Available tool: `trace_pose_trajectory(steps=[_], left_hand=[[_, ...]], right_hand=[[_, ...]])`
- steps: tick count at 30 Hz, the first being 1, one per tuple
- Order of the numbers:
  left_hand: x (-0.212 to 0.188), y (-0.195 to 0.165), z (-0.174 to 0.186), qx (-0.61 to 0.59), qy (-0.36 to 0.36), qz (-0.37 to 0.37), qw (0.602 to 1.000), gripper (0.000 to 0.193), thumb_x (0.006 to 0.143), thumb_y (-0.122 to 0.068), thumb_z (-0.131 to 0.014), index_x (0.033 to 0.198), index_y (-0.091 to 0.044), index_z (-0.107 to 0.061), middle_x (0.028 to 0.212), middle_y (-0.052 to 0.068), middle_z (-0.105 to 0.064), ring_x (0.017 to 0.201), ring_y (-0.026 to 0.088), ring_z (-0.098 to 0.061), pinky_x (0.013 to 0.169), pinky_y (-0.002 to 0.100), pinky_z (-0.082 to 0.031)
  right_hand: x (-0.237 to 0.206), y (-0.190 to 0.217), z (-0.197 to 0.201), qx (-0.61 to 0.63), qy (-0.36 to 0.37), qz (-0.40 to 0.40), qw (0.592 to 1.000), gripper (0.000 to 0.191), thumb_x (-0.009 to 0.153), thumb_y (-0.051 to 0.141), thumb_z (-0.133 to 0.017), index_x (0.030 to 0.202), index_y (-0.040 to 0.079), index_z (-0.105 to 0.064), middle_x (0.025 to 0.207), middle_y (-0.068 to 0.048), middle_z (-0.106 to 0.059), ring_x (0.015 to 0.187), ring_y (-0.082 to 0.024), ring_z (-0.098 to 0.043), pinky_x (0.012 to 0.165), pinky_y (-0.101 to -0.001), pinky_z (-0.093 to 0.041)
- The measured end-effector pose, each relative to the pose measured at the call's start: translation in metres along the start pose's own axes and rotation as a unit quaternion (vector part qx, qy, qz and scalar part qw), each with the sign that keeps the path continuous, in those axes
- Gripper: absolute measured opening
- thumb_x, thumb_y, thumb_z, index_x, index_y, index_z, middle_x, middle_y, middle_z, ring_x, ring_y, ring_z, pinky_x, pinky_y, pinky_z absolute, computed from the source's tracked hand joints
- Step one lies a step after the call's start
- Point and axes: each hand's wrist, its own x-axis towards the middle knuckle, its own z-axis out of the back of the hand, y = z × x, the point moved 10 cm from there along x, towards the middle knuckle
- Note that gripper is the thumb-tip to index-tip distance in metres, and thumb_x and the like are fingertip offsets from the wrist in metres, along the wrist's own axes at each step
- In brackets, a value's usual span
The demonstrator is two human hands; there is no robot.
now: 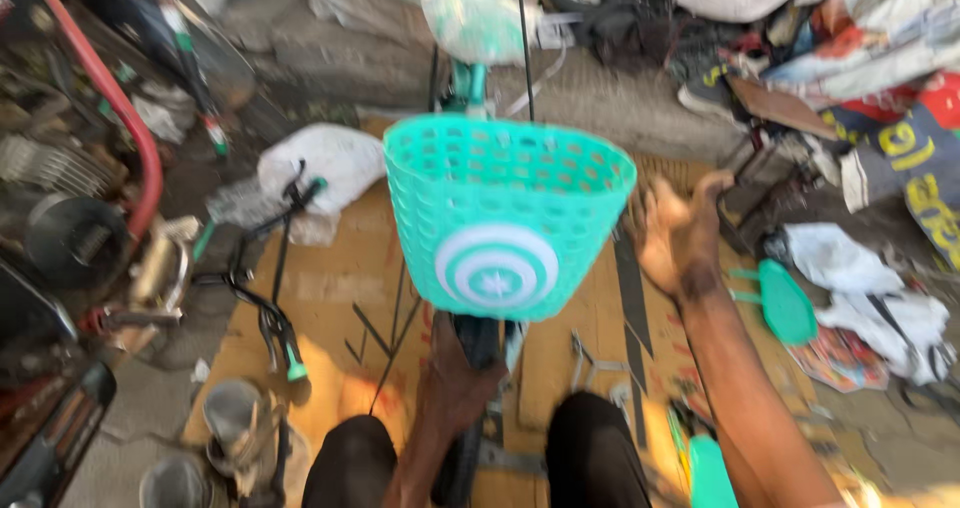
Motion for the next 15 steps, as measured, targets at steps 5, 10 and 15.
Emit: trace_pose_trajectory(steps=[5, 10, 15], left_hand=[[-0.008, -0.004, 0.009, 0.003, 0.028, 0.061, 0.998, 0.106, 0.071, -0.030, -0.078, 0.155, -0.004, -0.018, 0.149, 0.021, -0.040, 0.129, 0.044, -0.049, 0.094, 0.055, -0.050], [-0.019, -0.016, 0.015, 0.012, -0.047, 0.093, 0.994, 0.105, 0.067, -0.027, -0.078, 0.154, -0.004, -0.023, 0.149, 0.023, -0.044, 0.126, 0.046, -0.053, 0.096, 0.056, -0.049], [-0.020, -0.026, 0.004, 0.022, -0.033, 0.109, 0.993, 0.105, 0.070, -0.024, -0.075, 0.156, -0.001, -0.018, 0.128, 0.029, -0.061, 0.108, 0.048, -0.064, 0.087, 0.055, -0.053]], right_hand=[[-0.004, -0.001, 0.008, -0.003, -0.054, -0.023, 0.998, 0.147, 0.064, 0.103, -0.026, 0.164, 0.001, 0.008, 0.175, -0.017, 0.005, 0.158, -0.024, -0.009, 0.126, -0.0362, -0.012], [-0.010, 0.016, -0.041, -0.033, 0.043, 0.012, 0.998, 0.135, 0.073, 0.097, -0.030, 0.164, -0.002, -0.024, 0.171, -0.018, -0.030, 0.155, -0.028, -0.033, 0.126, -0.0375, -0.028], [-0.006, 0.011, -0.074, 0.068, 0.010, -0.010, 0.998, 0.111, 0.083, 0.084, -0.025, 0.153, 0.001, -0.041, 0.153, -0.020, -0.053, 0.139, -0.037, -0.055, 0.118, -0.0546, -0.045]])
